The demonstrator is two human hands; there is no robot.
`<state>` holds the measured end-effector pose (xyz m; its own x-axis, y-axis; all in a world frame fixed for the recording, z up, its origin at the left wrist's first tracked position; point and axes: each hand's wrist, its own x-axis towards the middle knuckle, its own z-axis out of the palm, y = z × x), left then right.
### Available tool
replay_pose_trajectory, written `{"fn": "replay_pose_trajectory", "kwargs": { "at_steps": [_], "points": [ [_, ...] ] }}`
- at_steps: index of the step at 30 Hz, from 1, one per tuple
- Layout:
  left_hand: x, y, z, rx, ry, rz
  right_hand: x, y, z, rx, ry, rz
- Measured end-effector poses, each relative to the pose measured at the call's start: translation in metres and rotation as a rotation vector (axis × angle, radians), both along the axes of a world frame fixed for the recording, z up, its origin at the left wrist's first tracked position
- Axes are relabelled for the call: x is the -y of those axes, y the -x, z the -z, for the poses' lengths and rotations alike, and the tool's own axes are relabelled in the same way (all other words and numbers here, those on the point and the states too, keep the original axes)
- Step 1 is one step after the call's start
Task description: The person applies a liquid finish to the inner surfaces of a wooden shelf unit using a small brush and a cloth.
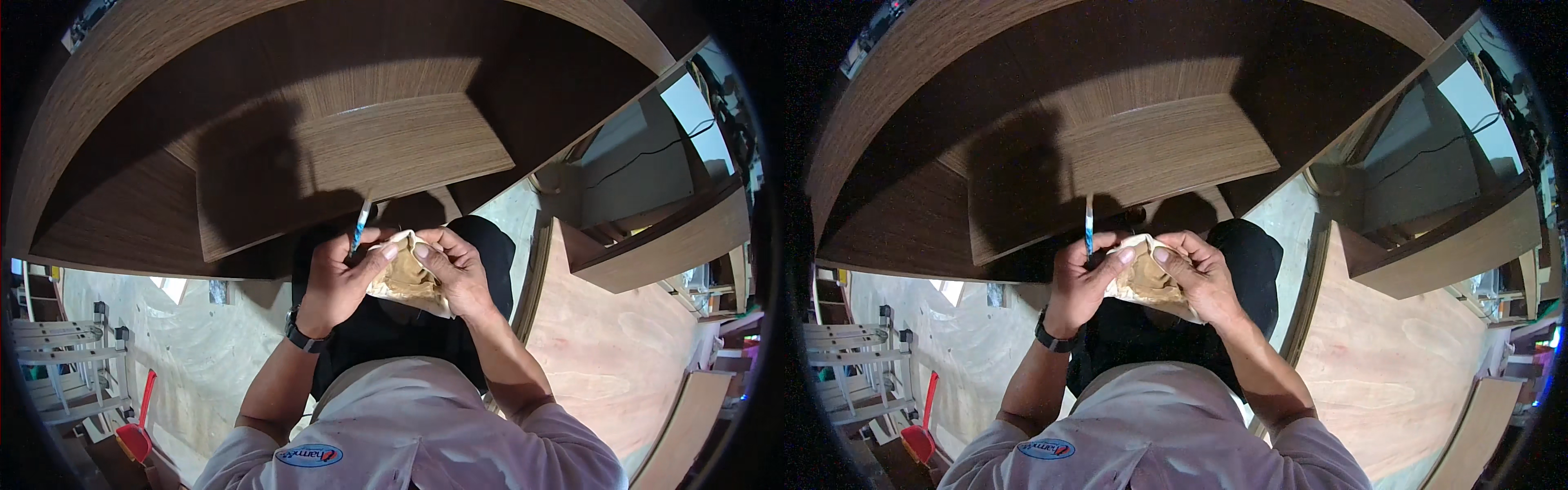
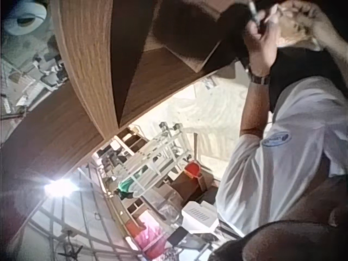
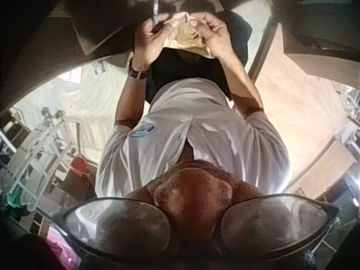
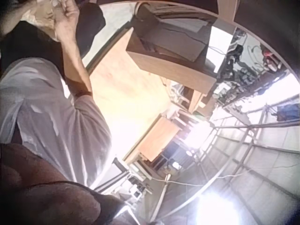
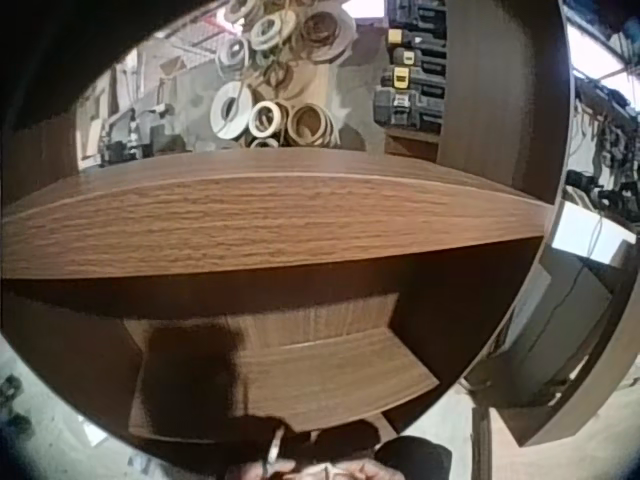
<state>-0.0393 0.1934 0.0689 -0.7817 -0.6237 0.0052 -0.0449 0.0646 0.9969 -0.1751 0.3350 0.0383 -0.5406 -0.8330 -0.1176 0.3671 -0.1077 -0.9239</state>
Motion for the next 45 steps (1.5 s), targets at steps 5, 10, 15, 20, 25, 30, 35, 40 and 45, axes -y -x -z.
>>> {"fn": "replay_pose_trajectory", "kwargs": {
  "at_steps": [5, 10, 15, 20, 25, 30, 35, 40, 45],
  "points": [
    [-0.005, 0.003, 0.011, -0.064, 0.532, 0.017, 0.009, -0.012, 0.006, 0.089, 0.04, 0.174],
    [-0.013, 0.003, 0.012, -0.09, 0.477, 0.088, 0.007, -0.015, 0.013, 0.187, 0.053, 0.209],
    [-0.009, -0.005, 0.013, 0.015, 0.102, -0.03, 0.007, -0.011, 0.01, 0.097, -0.005, 0.163],
    [-0.006, 0.0, 0.009, 0.115, 0.068, 0.006, 0.012, -0.02, 0.022, -0.316, -0.014, 0.304],
    [-0.02, 0.007, 0.022, 0.017, 0.026, -0.144, 0.014, -0.023, 0.013, -0.71, 0.031, 0.312],
    [-0.01, -0.003, 0.035, -0.045, -0.524, -0.005, 0.008, -0.02, 0.005, -0.688, -0.143, 0.151],
    [-0.003, -0.009, 0.017, -0.025, -0.492, -0.006, 0.019, 0.011, 0.008, -0.589, -0.158, 0.202],
    [0.012, -0.031, 0.024, -0.062, -0.02, -0.208, 0.074, 0.12, 0.03, -0.708, -0.104, 0.568],
    [0.013, -0.061, 0.028, -0.067, -0.104, -0.313, 0.119, 0.246, 0.064, -0.778, -0.41, 0.832]
  ]
}}
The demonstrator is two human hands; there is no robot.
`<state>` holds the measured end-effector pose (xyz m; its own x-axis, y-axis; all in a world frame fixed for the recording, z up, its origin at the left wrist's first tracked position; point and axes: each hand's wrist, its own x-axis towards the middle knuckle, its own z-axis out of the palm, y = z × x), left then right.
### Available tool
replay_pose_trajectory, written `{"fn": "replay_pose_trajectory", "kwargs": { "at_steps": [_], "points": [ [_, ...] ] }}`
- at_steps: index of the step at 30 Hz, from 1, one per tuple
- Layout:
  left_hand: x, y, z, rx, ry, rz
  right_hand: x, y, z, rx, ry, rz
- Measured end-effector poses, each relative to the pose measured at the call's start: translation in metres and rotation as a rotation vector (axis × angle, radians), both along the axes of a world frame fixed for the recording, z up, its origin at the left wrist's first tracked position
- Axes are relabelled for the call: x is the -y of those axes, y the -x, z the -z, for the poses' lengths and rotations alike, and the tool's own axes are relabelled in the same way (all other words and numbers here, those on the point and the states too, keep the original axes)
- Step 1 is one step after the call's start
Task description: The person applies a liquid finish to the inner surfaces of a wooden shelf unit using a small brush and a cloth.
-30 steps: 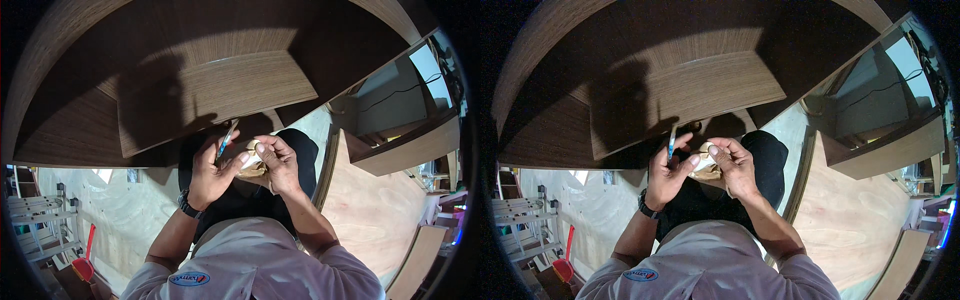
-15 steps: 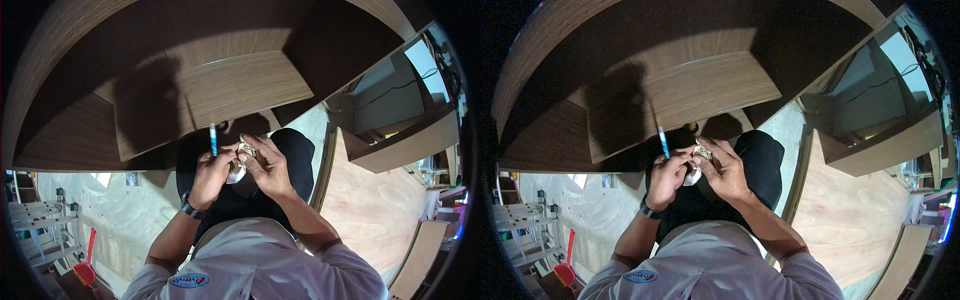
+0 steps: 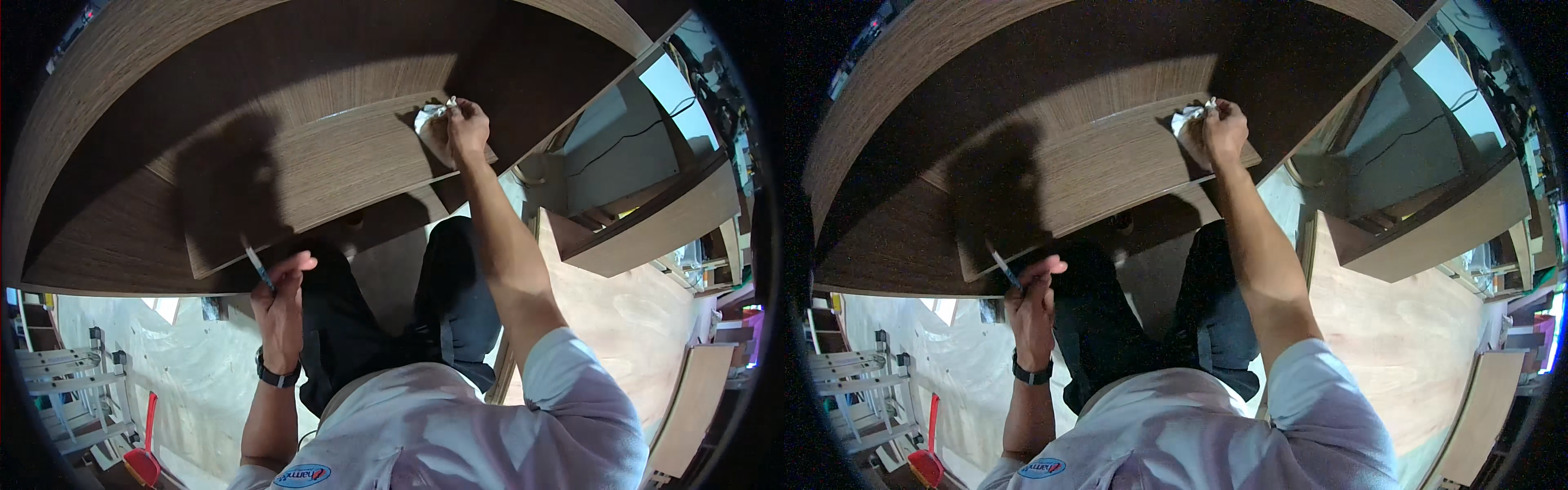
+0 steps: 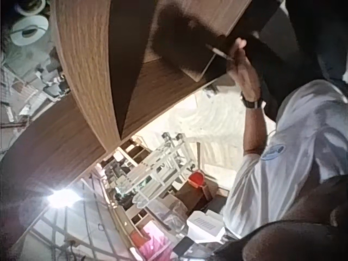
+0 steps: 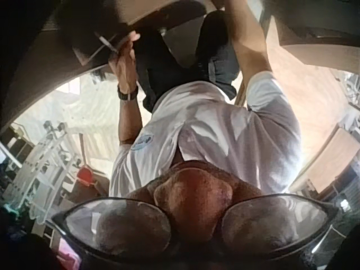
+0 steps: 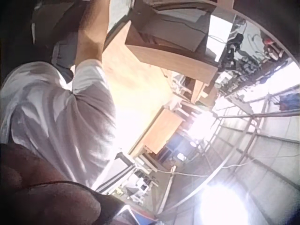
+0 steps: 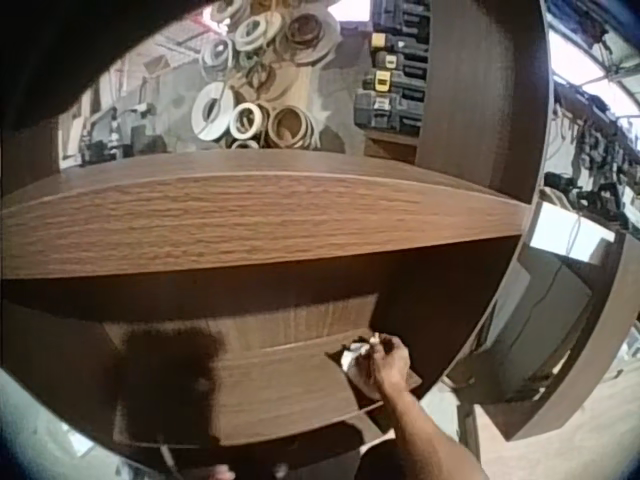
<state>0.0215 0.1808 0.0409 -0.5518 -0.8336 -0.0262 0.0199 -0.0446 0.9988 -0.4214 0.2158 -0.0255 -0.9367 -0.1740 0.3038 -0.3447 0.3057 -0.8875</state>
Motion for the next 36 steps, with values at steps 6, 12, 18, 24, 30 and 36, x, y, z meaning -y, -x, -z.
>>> {"fn": "replay_pose_trajectory", "kwargs": {
  "at_steps": [6, 12, 18, 24, 30, 36],
  "points": [
    [-0.012, -0.049, 0.014, -0.039, -0.116, -0.112, 0.04, 0.002, -0.026, 0.155, -0.155, 0.157],
    [-0.018, -0.074, 0.022, -0.047, -0.225, -0.197, 0.063, 0.011, -0.034, 0.199, -0.267, 0.249],
    [-0.018, -0.083, 0.006, -0.025, -0.209, -0.219, 0.082, 0.059, -0.015, 0.29, -0.406, 0.242],
    [-0.02, -0.103, 0.011, -0.024, -0.119, -0.284, 0.083, 0.034, -0.03, 0.521, -0.218, 0.102],
    [-0.018, -0.111, 0.015, -0.086, -0.168, -0.297, 0.092, 0.009, -0.014, 0.44, 0.009, -0.168],
    [-0.016, -0.124, 0.015, -0.162, -0.177, -0.334, 0.147, -0.07, 0.005, 0.314, -0.072, -0.173]
  ]
}}
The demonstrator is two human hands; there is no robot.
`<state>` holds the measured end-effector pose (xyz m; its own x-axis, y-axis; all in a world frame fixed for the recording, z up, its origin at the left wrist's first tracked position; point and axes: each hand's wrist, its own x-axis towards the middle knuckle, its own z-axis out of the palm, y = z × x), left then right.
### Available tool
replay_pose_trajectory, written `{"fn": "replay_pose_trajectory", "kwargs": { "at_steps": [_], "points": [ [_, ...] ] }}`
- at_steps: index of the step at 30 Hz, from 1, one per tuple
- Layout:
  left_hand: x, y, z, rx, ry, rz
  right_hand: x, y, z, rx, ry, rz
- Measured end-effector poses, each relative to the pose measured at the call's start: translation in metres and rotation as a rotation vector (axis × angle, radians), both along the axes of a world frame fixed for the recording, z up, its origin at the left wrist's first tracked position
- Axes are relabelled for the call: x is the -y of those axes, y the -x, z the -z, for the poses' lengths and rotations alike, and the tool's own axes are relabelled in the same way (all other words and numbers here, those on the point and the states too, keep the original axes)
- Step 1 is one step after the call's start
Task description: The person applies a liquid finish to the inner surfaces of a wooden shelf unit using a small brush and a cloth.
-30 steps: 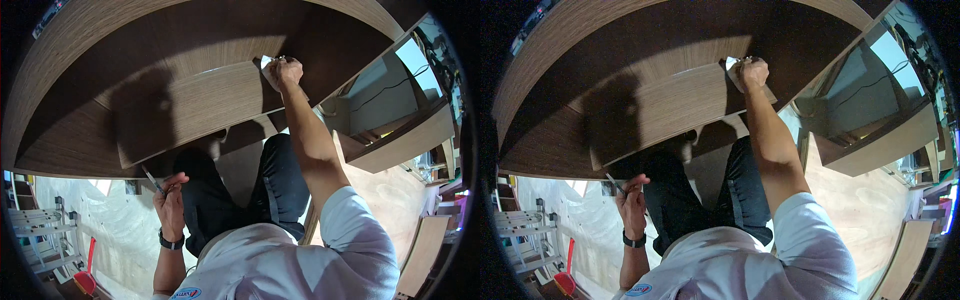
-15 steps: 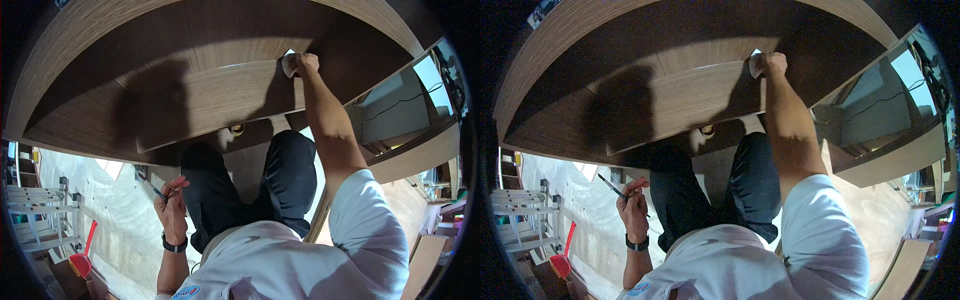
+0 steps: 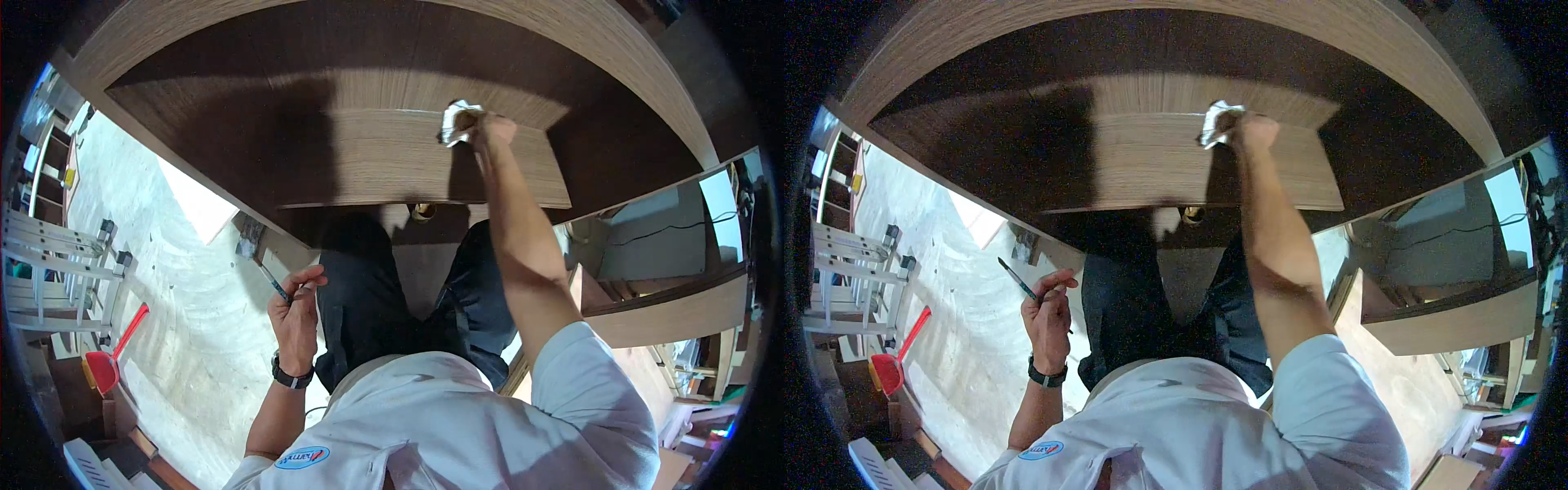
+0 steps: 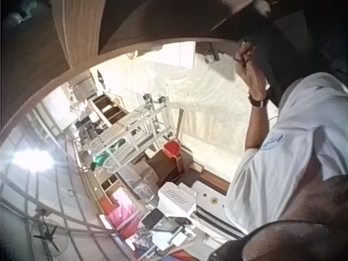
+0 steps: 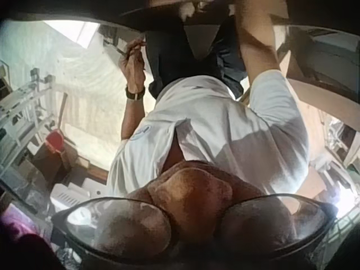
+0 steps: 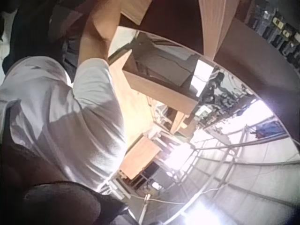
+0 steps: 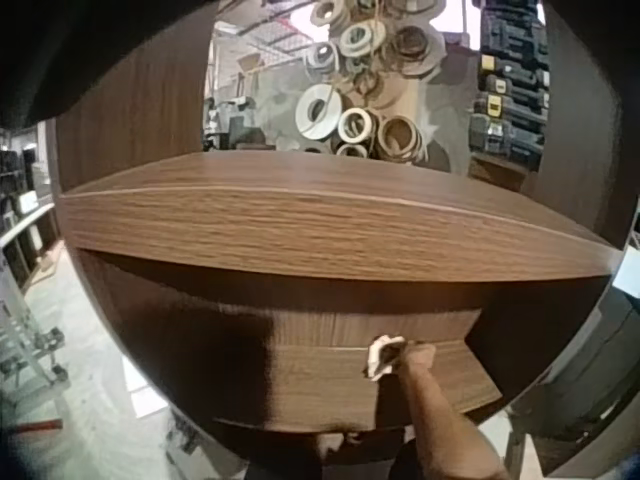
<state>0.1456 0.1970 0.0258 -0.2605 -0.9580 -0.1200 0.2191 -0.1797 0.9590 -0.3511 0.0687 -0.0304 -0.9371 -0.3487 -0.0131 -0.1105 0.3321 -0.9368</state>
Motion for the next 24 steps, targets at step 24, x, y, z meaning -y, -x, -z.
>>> {"fn": "replay_pose_trajectory", "kwargs": {
  "at_steps": [24],
  "points": [
    [-0.005, -0.052, 0.007, 0.031, -0.001, -0.263, 0.101, -0.277, -0.037, 0.812, 0.407, -0.518]
  ]
}}
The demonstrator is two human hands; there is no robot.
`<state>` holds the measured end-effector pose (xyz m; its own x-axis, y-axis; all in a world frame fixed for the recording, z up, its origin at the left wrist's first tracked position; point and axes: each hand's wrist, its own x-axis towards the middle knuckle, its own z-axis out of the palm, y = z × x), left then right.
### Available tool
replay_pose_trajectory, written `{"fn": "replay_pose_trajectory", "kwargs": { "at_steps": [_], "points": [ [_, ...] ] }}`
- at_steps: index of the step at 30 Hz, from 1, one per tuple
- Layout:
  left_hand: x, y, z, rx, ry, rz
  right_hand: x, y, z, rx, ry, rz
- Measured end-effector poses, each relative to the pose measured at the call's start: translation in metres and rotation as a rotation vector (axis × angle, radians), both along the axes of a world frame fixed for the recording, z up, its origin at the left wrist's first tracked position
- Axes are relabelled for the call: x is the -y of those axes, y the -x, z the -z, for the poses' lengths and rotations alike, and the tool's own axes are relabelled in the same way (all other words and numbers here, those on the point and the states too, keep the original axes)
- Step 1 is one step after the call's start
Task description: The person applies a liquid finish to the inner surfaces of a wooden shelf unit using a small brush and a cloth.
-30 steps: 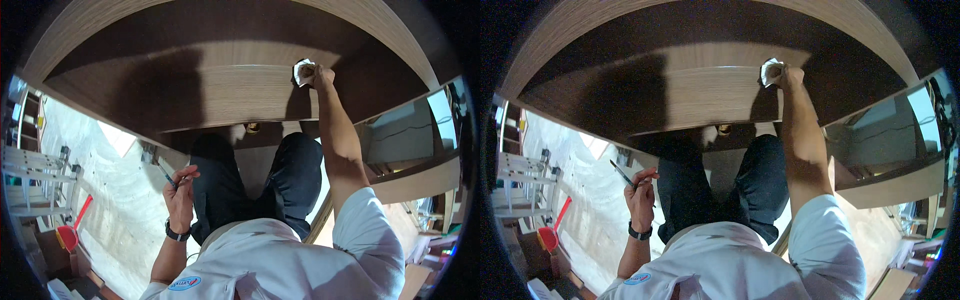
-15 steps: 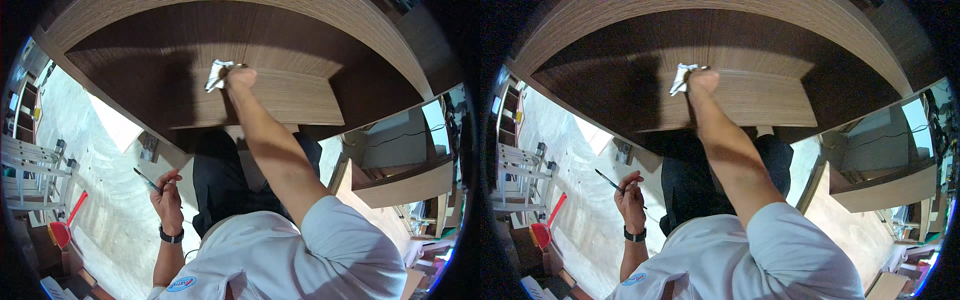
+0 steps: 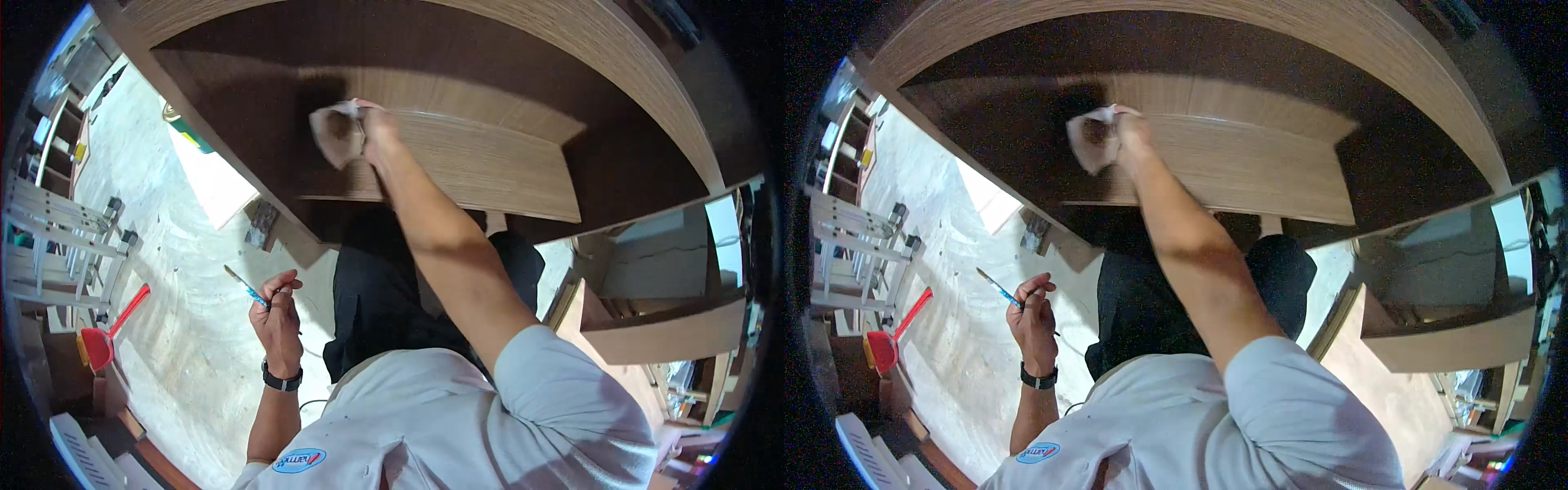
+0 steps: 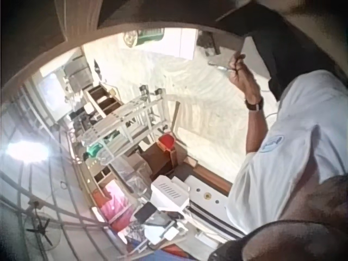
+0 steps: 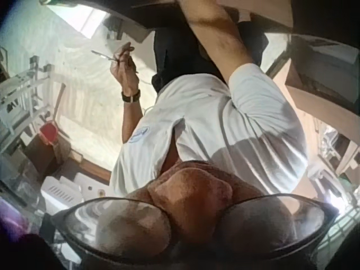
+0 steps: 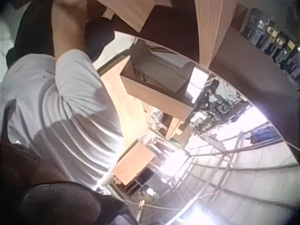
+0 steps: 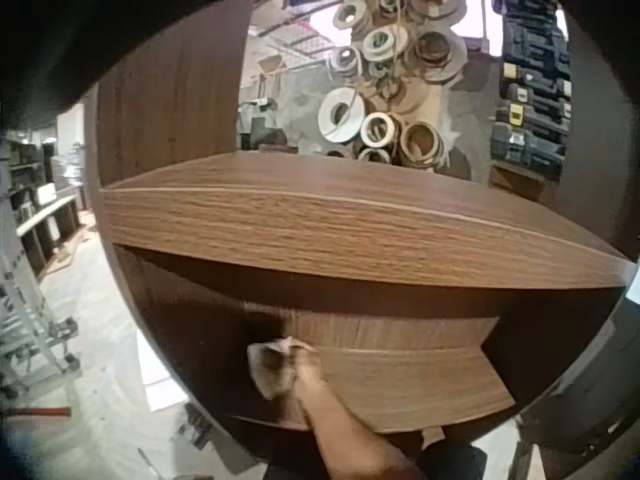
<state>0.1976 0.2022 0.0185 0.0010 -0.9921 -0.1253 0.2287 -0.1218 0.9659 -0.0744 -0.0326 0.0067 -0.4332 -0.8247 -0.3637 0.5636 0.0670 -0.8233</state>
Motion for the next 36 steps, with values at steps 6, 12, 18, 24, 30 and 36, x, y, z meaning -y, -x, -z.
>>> {"fn": "replay_pose_trajectory", "kwargs": {
  "at_steps": [6, 12, 18, 24, 30, 36],
  "points": [
    [0.0, 0.023, -0.007, 0.096, 0.099, 0.077, -0.091, 0.059, -0.012, 0.242, 0.231, -0.338],
    [0.02, 0.075, -0.031, 0.029, 0.213, 0.158, -0.126, 0.075, 0.002, 0.315, 0.325, -0.523],
    [0.04, 0.121, -0.048, 0.179, 0.448, 0.168, -0.149, 0.06, 0.004, 0.4, 0.424, -0.512],
    [0.04, 0.145, -0.061, 0.185, 0.365, 0.182, -0.171, 0.061, -0.008, 0.57, 0.525, -0.585],
    [0.049, 0.15, -0.056, 0.061, 0.394, 0.274, -0.199, 0.048, -0.04, 0.523, 0.406, -0.569],
    [0.055, 0.14, -0.054, 0.117, 0.403, 0.281, -0.209, 0.048, -0.061, -0.011, 0.376, -0.535]
  ]
}}
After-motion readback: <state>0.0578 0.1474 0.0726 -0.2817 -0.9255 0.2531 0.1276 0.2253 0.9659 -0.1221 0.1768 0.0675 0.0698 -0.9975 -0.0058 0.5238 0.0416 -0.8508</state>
